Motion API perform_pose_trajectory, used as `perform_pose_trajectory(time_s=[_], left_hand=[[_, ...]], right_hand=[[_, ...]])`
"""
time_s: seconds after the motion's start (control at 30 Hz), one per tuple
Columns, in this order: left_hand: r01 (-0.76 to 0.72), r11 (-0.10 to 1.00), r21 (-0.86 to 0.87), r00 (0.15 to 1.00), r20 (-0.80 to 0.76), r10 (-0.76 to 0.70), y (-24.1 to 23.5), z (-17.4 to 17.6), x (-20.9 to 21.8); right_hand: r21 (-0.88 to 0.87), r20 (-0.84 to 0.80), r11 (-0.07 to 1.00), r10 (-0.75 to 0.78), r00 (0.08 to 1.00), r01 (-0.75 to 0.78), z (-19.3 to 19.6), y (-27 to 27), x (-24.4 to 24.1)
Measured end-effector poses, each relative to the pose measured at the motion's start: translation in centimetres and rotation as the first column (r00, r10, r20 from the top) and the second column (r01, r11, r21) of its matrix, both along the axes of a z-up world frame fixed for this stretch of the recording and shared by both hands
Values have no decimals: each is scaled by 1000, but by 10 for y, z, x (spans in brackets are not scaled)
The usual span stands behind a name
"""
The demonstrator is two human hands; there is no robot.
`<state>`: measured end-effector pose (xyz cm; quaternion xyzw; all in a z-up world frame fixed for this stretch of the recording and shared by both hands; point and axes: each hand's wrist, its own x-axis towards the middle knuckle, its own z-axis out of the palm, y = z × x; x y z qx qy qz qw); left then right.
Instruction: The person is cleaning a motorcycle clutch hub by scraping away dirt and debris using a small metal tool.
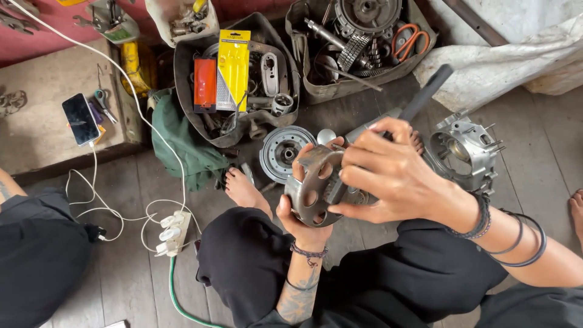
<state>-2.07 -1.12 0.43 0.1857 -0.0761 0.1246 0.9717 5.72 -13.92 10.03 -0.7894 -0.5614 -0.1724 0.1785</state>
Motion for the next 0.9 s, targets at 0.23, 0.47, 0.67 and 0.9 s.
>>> perform_pose_trajectory(time_s=[0.23,0.47,0.67,0.9], left_hand=[[58,997,-54,997,-45,-61,-1,-4,-3],[39,994,-98,996,-75,-47,-6,-2,-2],[15,997,-72,998,-65,-20,-4,0,-3],[-158,950,269,984,119,130,-3,-5,0]], right_hand=[[166,41,983,-90,995,82,-12,-4,9],[105,74,992,-71,995,63,-4,0,7],[159,39,984,-82,996,75,-13,-3,11],[226,-169,967,-79,982,117,-12,-13,15]])
